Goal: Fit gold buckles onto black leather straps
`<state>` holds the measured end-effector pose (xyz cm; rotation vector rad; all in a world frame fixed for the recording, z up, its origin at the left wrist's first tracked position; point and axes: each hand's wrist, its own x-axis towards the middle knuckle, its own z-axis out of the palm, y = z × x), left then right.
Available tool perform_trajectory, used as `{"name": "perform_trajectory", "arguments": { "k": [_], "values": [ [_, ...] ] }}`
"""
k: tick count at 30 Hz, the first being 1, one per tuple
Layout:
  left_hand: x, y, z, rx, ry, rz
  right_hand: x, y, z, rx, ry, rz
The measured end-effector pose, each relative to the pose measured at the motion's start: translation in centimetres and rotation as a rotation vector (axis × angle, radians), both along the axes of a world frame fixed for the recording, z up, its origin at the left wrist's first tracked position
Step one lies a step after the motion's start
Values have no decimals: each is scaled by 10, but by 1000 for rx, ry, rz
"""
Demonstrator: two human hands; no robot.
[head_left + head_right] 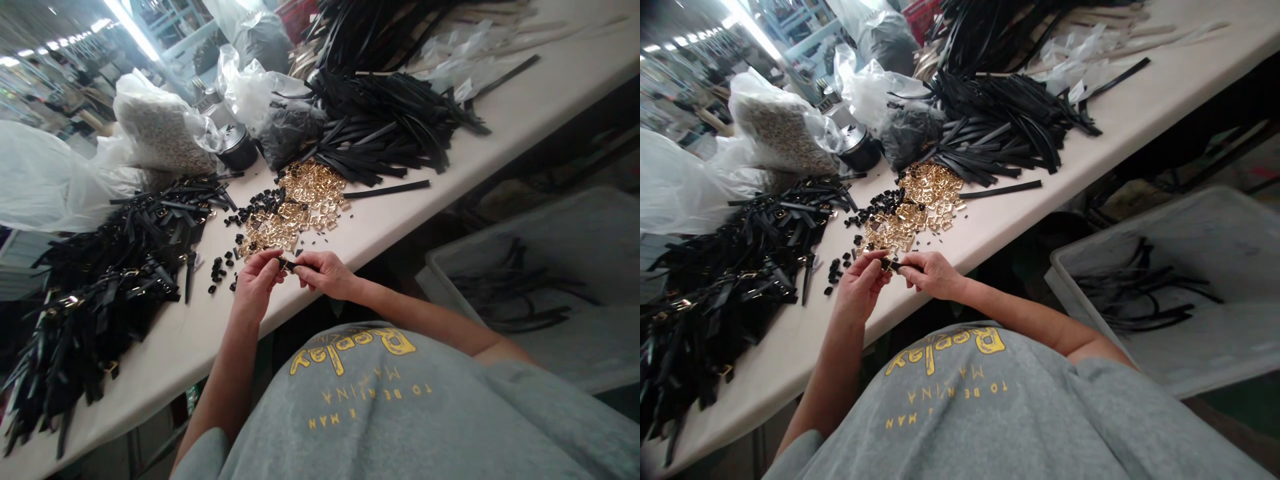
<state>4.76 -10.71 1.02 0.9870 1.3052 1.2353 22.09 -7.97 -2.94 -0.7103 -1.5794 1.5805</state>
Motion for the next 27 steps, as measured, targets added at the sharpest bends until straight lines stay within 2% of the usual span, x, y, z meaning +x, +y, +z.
{"name": "perform_trajectory", "arguments": {
  "k": [6,10,12,15,22,27],
  "values": [
    [5,-6,-10,37,30,-1,2,0,5,24,-30,65],
    [4,-6,-10,-69,-98,-36,6,0,10,201,-203,132],
    [4,-7,-12,-87,-144,-34,6,1,10,306,-269,113],
    [6,-8,-16,-74,-159,-22,4,1,8,385,-312,75],
    [9,-14,-19,8,-129,-29,6,5,6,364,-312,74],
    [8,-19,-22,38,-125,0,5,7,12,442,-471,10]
  ]
}}
